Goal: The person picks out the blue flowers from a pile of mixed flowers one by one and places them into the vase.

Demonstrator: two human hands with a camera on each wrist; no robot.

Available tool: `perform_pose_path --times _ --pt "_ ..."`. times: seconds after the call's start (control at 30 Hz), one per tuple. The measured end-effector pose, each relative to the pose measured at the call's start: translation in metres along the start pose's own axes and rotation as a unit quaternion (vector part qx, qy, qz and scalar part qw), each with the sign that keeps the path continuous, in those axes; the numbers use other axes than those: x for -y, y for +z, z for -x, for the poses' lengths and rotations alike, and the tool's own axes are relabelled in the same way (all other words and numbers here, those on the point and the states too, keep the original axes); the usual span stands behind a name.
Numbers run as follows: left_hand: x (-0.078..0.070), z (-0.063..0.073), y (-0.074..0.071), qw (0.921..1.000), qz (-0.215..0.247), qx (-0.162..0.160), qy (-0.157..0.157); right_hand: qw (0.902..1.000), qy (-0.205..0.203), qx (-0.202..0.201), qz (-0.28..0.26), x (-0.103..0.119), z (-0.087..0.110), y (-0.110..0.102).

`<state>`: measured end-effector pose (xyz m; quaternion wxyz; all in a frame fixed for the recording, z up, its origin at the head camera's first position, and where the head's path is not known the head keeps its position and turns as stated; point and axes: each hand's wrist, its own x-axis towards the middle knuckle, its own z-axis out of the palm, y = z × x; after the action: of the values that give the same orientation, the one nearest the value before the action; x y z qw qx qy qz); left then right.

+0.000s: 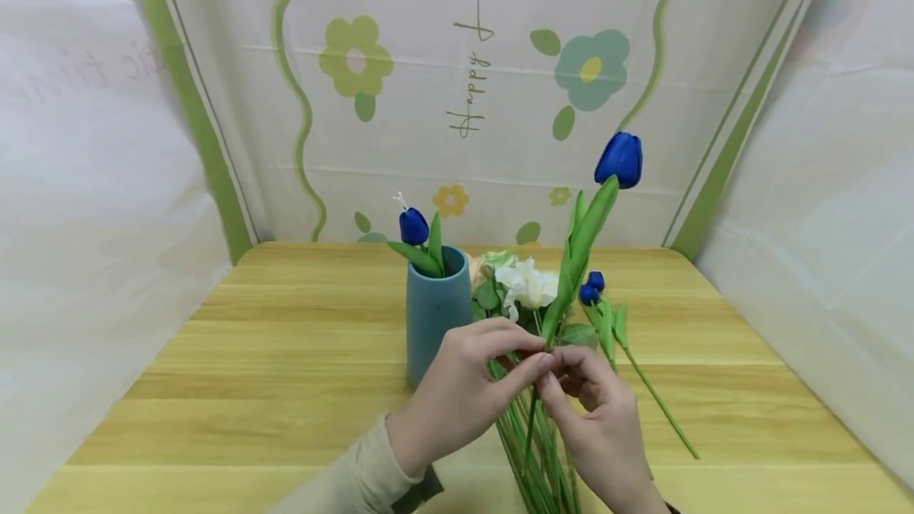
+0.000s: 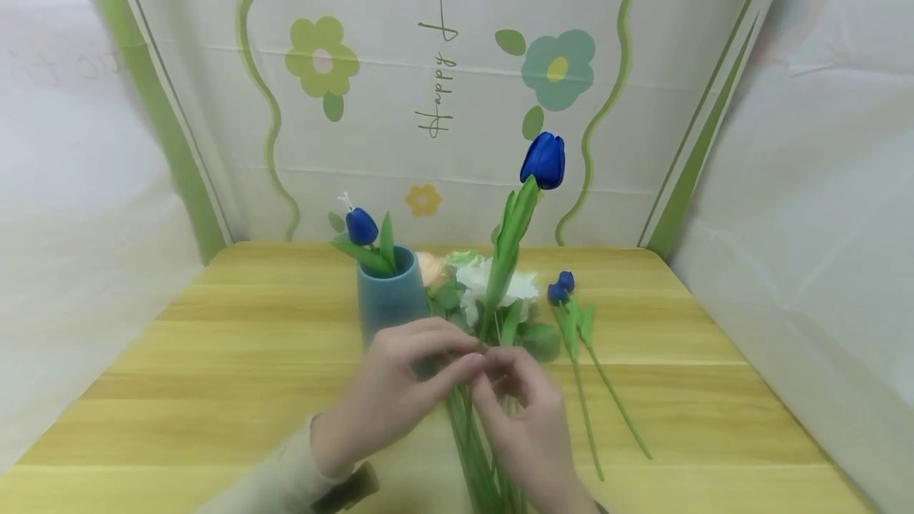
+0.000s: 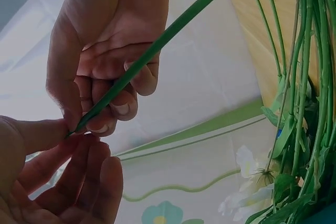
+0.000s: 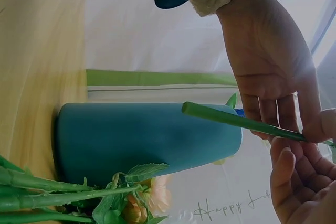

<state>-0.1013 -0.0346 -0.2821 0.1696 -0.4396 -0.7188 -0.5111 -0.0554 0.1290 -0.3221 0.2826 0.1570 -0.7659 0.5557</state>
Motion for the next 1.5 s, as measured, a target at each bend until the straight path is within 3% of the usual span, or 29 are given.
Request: perform_pose_path --times 0.27,0.53,0.67,0.8,0.93,1.13,1.33,1.5 --pt "0.004 0.001 -0.001 0.9998 -0.015 -0.009 -0.001 1.0000 0.005 -0.001 -0.001 -0.001 0.000 0.004" --pt "0.011 0.000 -0.005 0.9978 -0.041 -0.049 -0.020 0.9989 0.047 -0.001 0.002 0.001 -0.001 0.005" --pt "0.012 -0.001 -0.012 0.9964 -0.059 -0.058 -0.017 0.9987 0.049 -0.008 0.016 0.001 0.000 0.004" --pt "0.012 -0.007 -0.020 0.9940 -0.102 -0.037 0.017 0.9984 0.048 -0.014 0.024 0.002 0.001 0.003" --pt "0.010 -0.017 -0.028 0.9862 -0.155 -0.013 0.057 0.9986 0.044 -0.019 0.022 0.001 0.001 0.001" --pt "0.002 -0.038 -0.042 0.9764 -0.198 0.009 0.087 0.9987 0.046 -0.012 0.019 0.000 0.002 0.001" --pt "-0.015 -0.064 -0.058 0.9703 -0.216 0.038 0.102 0.9982 0.058 0.002 0.016 0.001 0.002 0.002" --pt "-0.026 -0.080 -0.068 0.9617 -0.251 0.072 0.084 0.9976 0.067 0.007 0.019 0.002 0.001 0.003"
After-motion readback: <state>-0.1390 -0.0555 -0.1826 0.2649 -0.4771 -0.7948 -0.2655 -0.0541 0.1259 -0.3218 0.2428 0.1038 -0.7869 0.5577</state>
